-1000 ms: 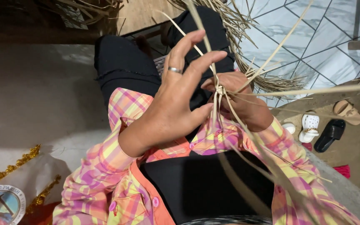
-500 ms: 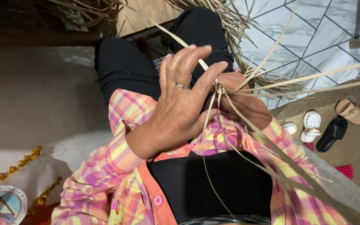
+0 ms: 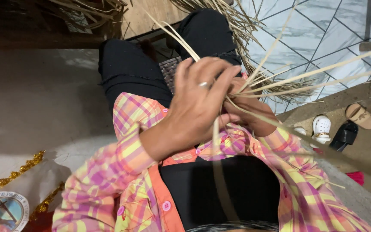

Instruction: Stripping and weaving thin fibers from dried plant stalks by hand

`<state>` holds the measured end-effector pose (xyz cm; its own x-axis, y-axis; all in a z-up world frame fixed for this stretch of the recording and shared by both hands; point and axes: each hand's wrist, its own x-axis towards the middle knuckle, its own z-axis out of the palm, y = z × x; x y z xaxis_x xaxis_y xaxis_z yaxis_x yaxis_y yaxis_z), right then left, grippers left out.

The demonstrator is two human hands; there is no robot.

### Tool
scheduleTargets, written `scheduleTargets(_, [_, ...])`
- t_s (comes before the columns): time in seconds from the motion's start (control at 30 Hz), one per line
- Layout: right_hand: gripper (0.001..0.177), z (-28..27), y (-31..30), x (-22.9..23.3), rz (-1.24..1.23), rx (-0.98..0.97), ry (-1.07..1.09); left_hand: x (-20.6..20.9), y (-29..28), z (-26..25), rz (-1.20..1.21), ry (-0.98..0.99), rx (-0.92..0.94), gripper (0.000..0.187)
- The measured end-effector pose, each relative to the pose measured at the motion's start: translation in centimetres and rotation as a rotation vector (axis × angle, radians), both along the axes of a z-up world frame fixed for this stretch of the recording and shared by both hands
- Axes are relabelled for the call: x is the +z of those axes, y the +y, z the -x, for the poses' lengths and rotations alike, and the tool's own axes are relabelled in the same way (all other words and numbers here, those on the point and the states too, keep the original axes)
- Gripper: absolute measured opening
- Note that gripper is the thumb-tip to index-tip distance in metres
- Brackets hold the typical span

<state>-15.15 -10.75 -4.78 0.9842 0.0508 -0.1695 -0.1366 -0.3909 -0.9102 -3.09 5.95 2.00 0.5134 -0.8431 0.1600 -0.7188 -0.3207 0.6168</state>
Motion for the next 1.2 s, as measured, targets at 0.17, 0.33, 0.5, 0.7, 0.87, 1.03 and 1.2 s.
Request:
scheduleTargets(0.17, [0.064,1.0,0.0,-8.8,-0.136,-0.026,0.187,-3.7,-3.6,-1.5,-0.014,0.419,-0.006,0.086])
scheduleTargets(0.33, [0.028,-2.1,0.5,-6.3,-0.261,0.027,0.176,-15.7,-2.5,-13.5,0.182,-0.227,0.164,0.013])
scheduleTargets(0.5, [0.026,-2.8,-1.2,-5.9,-0.649,-0.182,0.567,-14.5,6.0,-19.6,-0.423,-0.709,0.468,0.059])
scheduleTargets(0.7, [0.031,-4.2,-1.9,-6.7,-0.778,-0.152,0.664,-5.1,-1.6,-9.4,0.295,-0.433,-0.155,0.035])
scheduleTargets(0.87, [0.027,-4.0,-3.9,-8.4,-0.763,-0.058,0.719,-16.4,-2.0,-4.5,0.135,-0.221,-0.385,0.077])
scheduleTargets(1.03, [0.034,-3.8,-4.5,-8.4,-0.871,-0.076,0.69,-19.5,-1.0,-5.7,0.101,-0.498,-0.352,0.017])
scheduleTargets(1.2, [0.029,-4.3,-4.0,-8.4,-0.984,-0.107,0.633,-21.0,0.5,-10.1,0.006,-0.749,-0.325,0.007])
